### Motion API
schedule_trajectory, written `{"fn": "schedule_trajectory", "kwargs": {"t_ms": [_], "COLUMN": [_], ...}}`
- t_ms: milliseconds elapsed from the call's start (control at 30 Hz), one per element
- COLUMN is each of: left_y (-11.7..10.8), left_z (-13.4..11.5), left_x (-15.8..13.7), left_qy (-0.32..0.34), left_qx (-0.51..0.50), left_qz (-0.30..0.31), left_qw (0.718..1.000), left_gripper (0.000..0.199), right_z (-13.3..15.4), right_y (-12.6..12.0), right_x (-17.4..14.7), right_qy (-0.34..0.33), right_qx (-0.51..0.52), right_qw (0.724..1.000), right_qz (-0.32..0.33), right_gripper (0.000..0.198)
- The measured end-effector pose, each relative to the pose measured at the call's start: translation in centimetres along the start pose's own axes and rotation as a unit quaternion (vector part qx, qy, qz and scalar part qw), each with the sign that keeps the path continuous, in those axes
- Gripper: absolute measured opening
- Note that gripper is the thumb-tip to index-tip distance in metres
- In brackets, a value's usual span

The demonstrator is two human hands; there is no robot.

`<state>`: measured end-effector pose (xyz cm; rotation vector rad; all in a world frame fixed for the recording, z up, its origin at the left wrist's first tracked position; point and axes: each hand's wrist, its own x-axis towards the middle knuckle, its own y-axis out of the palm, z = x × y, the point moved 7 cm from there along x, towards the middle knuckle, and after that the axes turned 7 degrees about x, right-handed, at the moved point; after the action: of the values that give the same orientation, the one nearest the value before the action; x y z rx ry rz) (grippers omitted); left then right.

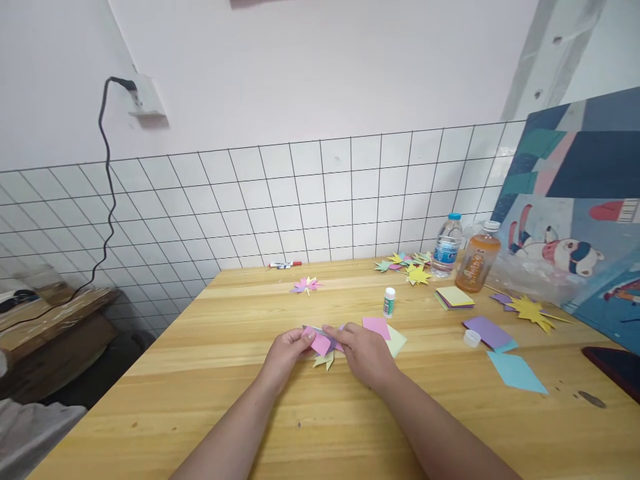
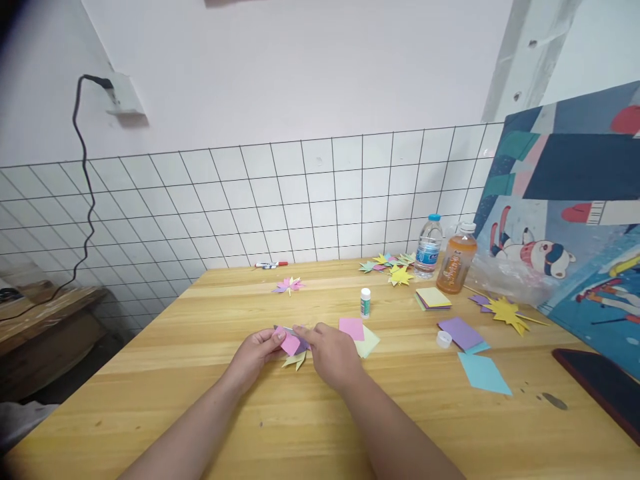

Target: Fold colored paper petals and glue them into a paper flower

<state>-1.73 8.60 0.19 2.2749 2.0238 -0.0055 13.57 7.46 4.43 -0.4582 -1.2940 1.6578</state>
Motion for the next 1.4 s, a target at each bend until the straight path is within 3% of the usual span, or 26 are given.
{"fn": "schedule_trajectory", "kwargs": {"t_ms": [267,1400], "left_y": [0.07,0.02], "left_z": [-0.24,-0.1], "left_x": [0.08,-0.07], "left_qy": [-0.009,-0.023], "left_qx": [0.011,0.031], "left_qz": [0.006,0.003], "left_qw": [1.0,0.999], "left_gripper": [0.033,0.035], "right_z": [-0.12,-0.38], "right_y": [-0.23,-0.53], "right_x": [-0.02,-0.07], "right_qy": [-0.005,0.004], "right_qx": [-0.006,0.002], "right_qw": [1.0,1.0], "right_qz": [-0.023,-0.013], "right_gripper": [0.044,0.044]}}
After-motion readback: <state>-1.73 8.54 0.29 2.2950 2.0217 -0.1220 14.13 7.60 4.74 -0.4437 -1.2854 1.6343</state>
